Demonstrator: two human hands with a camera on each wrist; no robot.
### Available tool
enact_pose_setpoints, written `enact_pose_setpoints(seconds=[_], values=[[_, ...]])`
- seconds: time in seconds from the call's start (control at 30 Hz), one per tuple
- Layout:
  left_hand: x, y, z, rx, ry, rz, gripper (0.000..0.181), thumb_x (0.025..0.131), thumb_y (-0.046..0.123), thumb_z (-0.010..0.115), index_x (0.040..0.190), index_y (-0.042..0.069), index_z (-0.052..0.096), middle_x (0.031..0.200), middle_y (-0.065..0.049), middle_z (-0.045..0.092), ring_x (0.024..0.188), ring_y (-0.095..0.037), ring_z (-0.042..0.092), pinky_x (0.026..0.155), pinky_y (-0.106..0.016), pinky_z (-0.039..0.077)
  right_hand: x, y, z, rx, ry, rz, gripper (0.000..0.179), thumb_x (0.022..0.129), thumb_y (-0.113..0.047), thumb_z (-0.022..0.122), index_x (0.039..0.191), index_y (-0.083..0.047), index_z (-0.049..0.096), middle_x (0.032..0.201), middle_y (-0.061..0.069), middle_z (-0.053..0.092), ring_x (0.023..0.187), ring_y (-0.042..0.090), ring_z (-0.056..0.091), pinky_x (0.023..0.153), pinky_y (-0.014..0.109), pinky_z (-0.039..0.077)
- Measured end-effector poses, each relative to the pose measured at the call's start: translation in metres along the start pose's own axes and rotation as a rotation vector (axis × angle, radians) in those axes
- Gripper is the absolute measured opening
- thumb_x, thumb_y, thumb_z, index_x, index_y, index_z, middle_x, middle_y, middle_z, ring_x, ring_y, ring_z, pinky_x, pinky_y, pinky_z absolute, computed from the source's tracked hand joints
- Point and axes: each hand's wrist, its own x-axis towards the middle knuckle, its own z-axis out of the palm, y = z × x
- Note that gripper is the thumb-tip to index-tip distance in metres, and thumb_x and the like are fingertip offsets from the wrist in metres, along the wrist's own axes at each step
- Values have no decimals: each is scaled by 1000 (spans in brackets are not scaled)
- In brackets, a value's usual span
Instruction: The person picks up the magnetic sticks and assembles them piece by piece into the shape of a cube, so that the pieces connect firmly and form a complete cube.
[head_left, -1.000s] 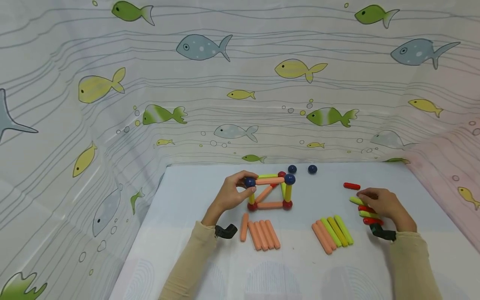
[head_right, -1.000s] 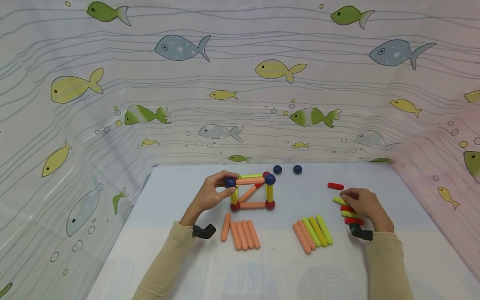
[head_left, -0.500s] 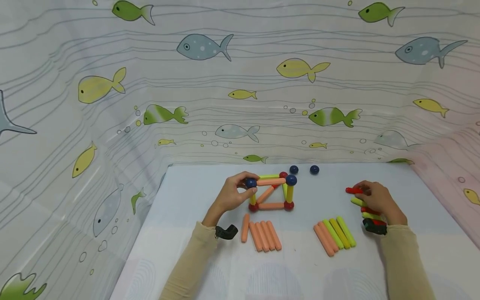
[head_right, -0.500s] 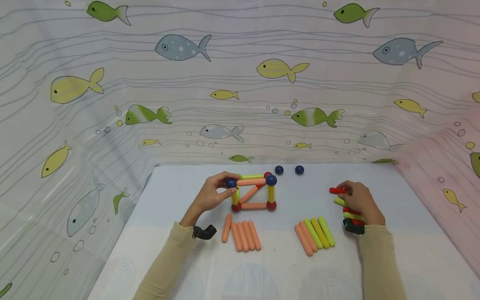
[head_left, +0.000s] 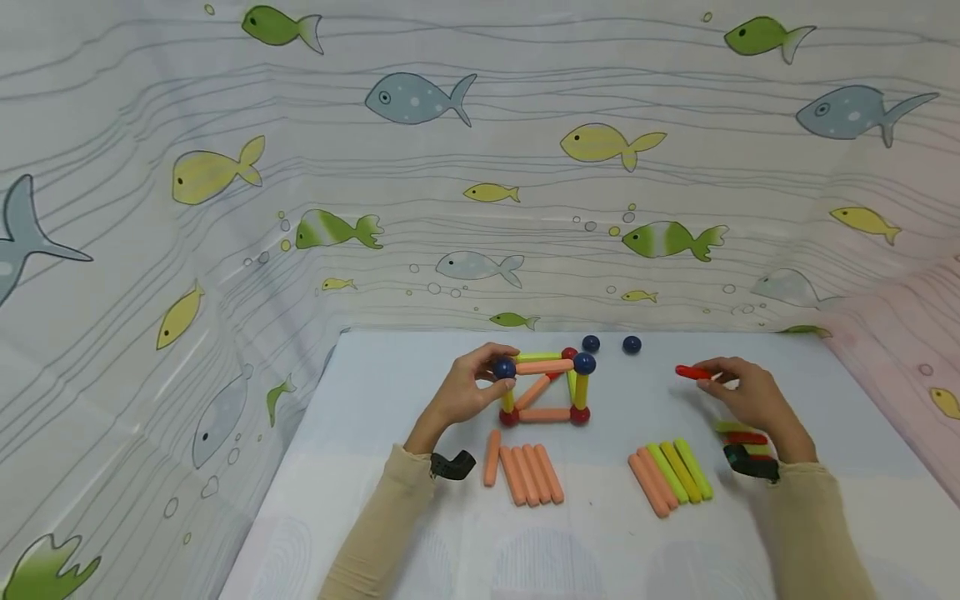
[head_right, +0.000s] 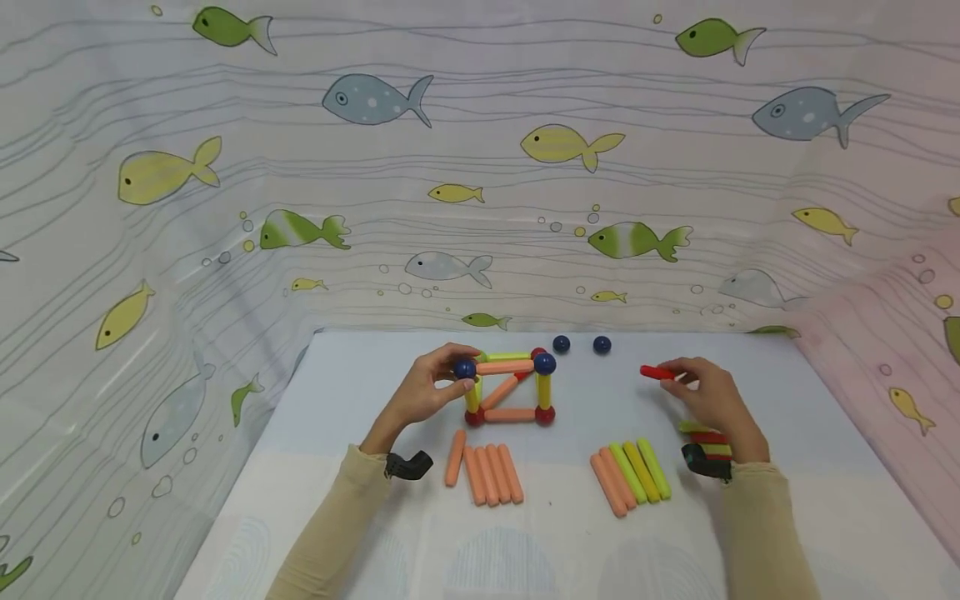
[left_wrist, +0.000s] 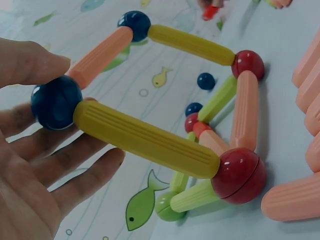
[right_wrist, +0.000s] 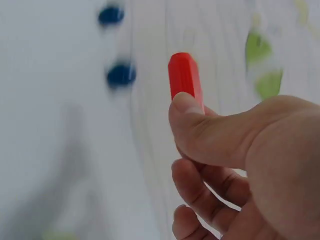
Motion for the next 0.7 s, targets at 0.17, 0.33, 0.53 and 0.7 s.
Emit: enact_pose_setpoints(seconds=[0.17, 0.33, 0.53, 0.7], values=[[-1, 1, -3, -4, -9, -20, 42, 98, 8, 75, 139, 7, 63, 124, -12, 74, 106, -25, 72, 96, -40, 61, 4, -72, 36, 134, -76, -171, 28, 100, -19, 76, 125, -8, 74, 116, 12, 76, 96, 23, 68, 75, 30, 54], [0, 1, -5, 4, -19, -13, 39, 97, 4, 75, 135, 4, 66, 125, -13, 73, 105, -28, 72, 95, -45, 61, 0, -132, 90, 272, -195, -240, 26, 100, -18, 75, 123, -6, 74, 106, 8, 78, 81, 15, 69, 70, 25, 54], [0, 2, -6, 14, -32, -17, 38, 99, 8, 75, 135, 1, 66, 126, -13, 73, 106, -28, 72, 94, -43, 61, -6, -182, 135, 423, -115, -219, 26, 103, -11, 70, 125, 3, 70, 93, 21, 77, 55, 29, 69, 49, 23, 49], [0, 4, -6, 12, -54, -45, 37, 100, 8, 73, 136, 3, 65, 125, -13, 73, 108, -26, 72, 95, -38, 61, -3, -205, 142, 522, -19, -178, 27, 106, -11, 65, 131, 0, 68, 108, 23, 77, 48, 27, 67, 45, 28, 53]])
